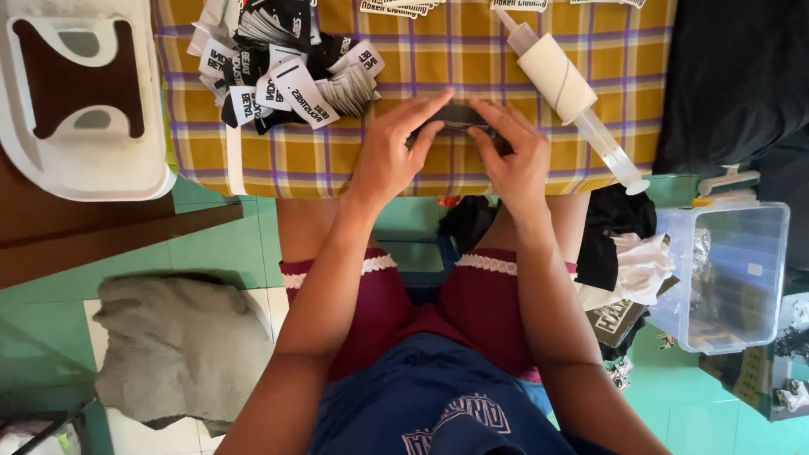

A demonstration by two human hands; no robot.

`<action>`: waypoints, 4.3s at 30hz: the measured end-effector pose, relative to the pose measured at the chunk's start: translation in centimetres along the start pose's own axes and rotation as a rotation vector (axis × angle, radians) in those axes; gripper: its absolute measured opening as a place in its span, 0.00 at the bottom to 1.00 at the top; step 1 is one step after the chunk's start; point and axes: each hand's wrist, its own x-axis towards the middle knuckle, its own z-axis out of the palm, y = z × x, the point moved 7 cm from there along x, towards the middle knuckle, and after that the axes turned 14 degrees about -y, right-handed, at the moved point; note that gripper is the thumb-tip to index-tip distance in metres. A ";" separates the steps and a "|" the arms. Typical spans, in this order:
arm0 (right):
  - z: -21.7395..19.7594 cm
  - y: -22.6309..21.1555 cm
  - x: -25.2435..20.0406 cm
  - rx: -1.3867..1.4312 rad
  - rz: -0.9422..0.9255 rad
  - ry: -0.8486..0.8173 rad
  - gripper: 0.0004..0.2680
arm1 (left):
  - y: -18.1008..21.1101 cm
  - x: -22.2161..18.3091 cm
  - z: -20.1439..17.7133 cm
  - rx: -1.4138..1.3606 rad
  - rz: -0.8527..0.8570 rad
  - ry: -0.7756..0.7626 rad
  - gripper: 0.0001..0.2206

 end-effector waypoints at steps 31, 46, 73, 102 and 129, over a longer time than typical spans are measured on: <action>-0.2 2.8 -0.9 0.431 0.175 -0.014 0.08 | 0.6 0.3 -2.1 -0.372 -0.106 0.003 0.09; -0.2 -1.4 0.0 0.150 0.079 0.149 0.17 | 0.2 -0.4 -0.9 -0.322 -0.218 0.312 0.11; 0.1 1.4 -0.1 0.540 0.156 0.077 0.08 | -0.6 0.1 -0.8 -0.574 -0.168 0.239 0.06; -1.5 0.6 0.7 -0.310 -0.017 -0.588 0.14 | 2.6 0.4 1.5 0.180 -0.026 -0.171 0.13; 0.0 2.2 1.8 -0.693 0.066 -0.752 0.13 | 1.4 -1.0 -1.5 -0.147 0.027 0.259 0.05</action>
